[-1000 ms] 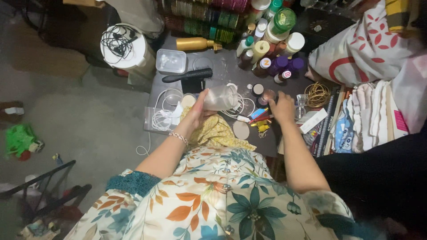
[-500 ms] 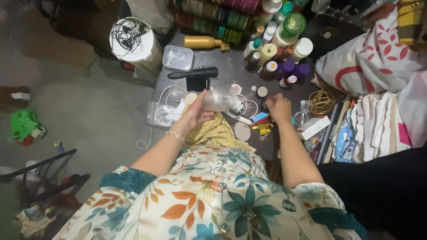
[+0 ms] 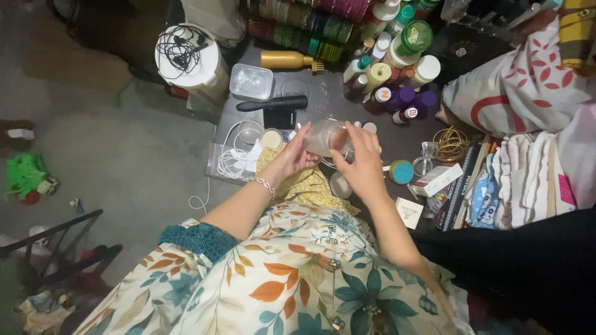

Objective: The person is seen organizing their makeup products on a table.

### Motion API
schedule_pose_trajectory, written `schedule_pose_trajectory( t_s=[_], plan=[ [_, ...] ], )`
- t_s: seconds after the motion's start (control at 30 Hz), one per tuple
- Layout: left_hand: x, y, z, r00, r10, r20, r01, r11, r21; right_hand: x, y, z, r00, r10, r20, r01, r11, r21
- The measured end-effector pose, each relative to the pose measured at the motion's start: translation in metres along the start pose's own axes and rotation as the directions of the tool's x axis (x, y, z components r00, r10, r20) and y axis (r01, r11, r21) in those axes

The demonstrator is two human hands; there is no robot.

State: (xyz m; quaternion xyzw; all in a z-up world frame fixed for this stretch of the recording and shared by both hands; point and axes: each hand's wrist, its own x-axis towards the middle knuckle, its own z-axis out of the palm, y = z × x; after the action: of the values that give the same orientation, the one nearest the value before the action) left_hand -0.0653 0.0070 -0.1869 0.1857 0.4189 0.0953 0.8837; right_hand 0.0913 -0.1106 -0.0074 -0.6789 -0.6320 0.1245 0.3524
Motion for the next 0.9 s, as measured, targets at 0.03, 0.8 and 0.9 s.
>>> schedule_pose_trajectory(
  t_s=[0.03, 0.8, 0.9],
  plan=[
    [0.001, 0.001, 0.002, 1.000, 0.004, -0.003, -0.004, 1.000, -0.003, 0.001, -0.003, -0.001, 1.000, 0.018, 0.011, -0.018, 1.000, 0.020],
    [-0.004, 0.010, 0.009, 0.996, 0.031, 0.086, -0.030, 0.999, -0.014, 0.011, -0.014, -0.004, 0.997, 0.040, 0.072, -0.035, 0.997, -0.064],
    [-0.006, 0.012, 0.013, 0.996, 0.033, 0.084, -0.031, 0.999, -0.024, 0.015, -0.012, -0.007, 0.996, 0.075, 0.053, -0.070, 0.993, -0.090]
  ],
)
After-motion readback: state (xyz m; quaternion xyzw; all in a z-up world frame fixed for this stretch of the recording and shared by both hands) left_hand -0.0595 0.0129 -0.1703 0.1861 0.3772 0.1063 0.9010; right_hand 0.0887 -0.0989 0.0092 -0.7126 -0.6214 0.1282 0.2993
